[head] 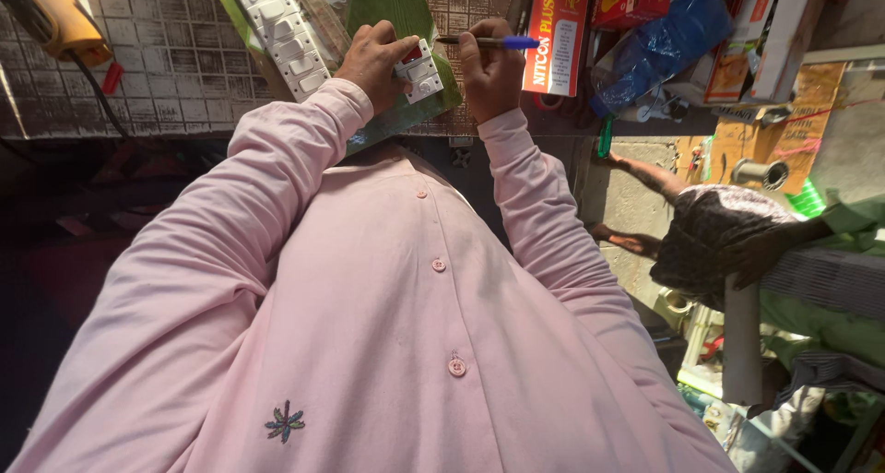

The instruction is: The person uses a blue screwdriver to manipulate screws on a white electrical switchboard and a separate white switch module placed on a green board. The person adjusts the components and secures them with the screwdriver.

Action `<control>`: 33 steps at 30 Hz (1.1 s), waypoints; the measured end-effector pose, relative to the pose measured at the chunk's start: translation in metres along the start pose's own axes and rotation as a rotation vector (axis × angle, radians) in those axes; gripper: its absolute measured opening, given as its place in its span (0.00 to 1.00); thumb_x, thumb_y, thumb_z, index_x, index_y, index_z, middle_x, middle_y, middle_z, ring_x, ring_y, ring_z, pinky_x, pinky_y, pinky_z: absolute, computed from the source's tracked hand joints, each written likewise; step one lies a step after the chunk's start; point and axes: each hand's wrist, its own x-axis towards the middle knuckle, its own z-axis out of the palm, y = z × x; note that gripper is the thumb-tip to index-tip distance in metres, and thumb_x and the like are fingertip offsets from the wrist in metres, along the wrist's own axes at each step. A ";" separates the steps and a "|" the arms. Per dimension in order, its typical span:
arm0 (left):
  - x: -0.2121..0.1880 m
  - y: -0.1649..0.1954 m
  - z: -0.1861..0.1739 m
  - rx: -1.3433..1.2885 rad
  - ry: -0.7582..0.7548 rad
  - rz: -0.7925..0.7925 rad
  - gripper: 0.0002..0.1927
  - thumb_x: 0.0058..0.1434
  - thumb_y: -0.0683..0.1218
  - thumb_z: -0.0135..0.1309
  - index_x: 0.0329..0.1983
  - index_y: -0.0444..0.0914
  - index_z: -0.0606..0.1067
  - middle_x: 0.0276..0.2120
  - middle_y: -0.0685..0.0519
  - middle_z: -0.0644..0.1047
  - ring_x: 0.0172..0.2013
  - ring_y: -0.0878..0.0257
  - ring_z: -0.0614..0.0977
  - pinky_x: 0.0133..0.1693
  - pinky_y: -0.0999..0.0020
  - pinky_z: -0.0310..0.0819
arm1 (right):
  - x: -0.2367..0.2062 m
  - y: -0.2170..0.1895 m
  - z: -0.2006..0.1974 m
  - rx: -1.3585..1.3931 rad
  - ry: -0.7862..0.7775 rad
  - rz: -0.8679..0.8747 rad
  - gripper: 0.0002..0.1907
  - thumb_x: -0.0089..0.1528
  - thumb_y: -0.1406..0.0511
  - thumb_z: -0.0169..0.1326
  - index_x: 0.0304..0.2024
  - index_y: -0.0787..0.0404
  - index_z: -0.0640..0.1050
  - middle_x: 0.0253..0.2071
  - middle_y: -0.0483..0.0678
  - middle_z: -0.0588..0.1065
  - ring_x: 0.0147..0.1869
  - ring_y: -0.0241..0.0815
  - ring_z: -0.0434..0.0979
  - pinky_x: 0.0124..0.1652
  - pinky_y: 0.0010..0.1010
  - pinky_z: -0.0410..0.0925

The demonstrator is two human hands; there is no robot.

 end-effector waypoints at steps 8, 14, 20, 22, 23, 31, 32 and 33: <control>0.000 -0.004 -0.001 0.002 -0.029 -0.034 0.41 0.45 0.44 0.74 0.65 0.46 0.74 0.49 0.47 0.71 0.52 0.46 0.71 0.57 0.56 0.70 | 0.008 -0.009 0.020 -0.168 -0.100 -0.052 0.07 0.67 0.68 0.60 0.40 0.64 0.75 0.30 0.49 0.80 0.34 0.38 0.85 0.34 0.29 0.75; 0.000 -0.005 -0.004 -0.011 -0.032 -0.041 0.56 0.46 0.44 0.74 0.77 0.42 0.58 0.51 0.47 0.71 0.53 0.46 0.71 0.58 0.56 0.68 | 0.009 -0.008 0.025 -0.258 -0.133 -0.079 0.07 0.67 0.67 0.60 0.40 0.63 0.75 0.30 0.49 0.80 0.33 0.40 0.86 0.34 0.30 0.75; 0.001 -0.006 -0.006 -0.027 -0.033 -0.047 0.61 0.47 0.46 0.74 0.80 0.41 0.50 0.53 0.47 0.71 0.54 0.47 0.71 0.60 0.58 0.67 | 0.012 -0.021 0.031 -0.391 -0.191 -0.140 0.07 0.66 0.65 0.61 0.40 0.60 0.76 0.31 0.48 0.81 0.34 0.42 0.86 0.34 0.31 0.75; 0.000 -0.005 -0.007 -0.031 -0.029 -0.041 0.61 0.47 0.46 0.74 0.79 0.40 0.49 0.54 0.46 0.71 0.54 0.46 0.71 0.60 0.57 0.67 | 0.012 -0.027 0.032 -0.405 -0.216 -0.118 0.08 0.66 0.64 0.61 0.40 0.60 0.76 0.31 0.48 0.81 0.33 0.42 0.86 0.33 0.31 0.75; 0.000 -0.005 -0.007 -0.021 -0.032 -0.042 0.61 0.47 0.46 0.74 0.80 0.41 0.49 0.54 0.46 0.71 0.54 0.46 0.71 0.60 0.58 0.67 | 0.013 -0.030 0.032 -0.413 -0.227 -0.127 0.07 0.66 0.65 0.61 0.40 0.60 0.76 0.31 0.48 0.81 0.34 0.42 0.86 0.33 0.32 0.75; 0.000 -0.004 -0.009 -0.015 -0.044 -0.057 0.61 0.47 0.46 0.74 0.80 0.41 0.49 0.53 0.45 0.72 0.54 0.45 0.72 0.59 0.57 0.68 | 0.016 -0.035 0.032 -0.432 -0.273 -0.147 0.06 0.66 0.66 0.61 0.41 0.60 0.76 0.31 0.48 0.80 0.33 0.42 0.85 0.34 0.34 0.75; 0.000 -0.005 -0.009 -0.015 -0.033 -0.048 0.61 0.47 0.46 0.74 0.80 0.41 0.49 0.53 0.45 0.72 0.54 0.45 0.72 0.59 0.57 0.68 | 0.016 -0.035 0.033 -0.443 -0.270 -0.163 0.06 0.66 0.66 0.61 0.41 0.60 0.76 0.31 0.49 0.80 0.33 0.43 0.85 0.34 0.34 0.74; 0.000 -0.005 -0.009 -0.016 -0.026 -0.037 0.62 0.47 0.45 0.74 0.80 0.40 0.49 0.53 0.45 0.72 0.54 0.45 0.72 0.59 0.56 0.68 | 0.016 -0.034 0.033 -0.455 -0.266 -0.176 0.07 0.66 0.65 0.61 0.41 0.60 0.76 0.31 0.49 0.80 0.33 0.43 0.84 0.33 0.34 0.74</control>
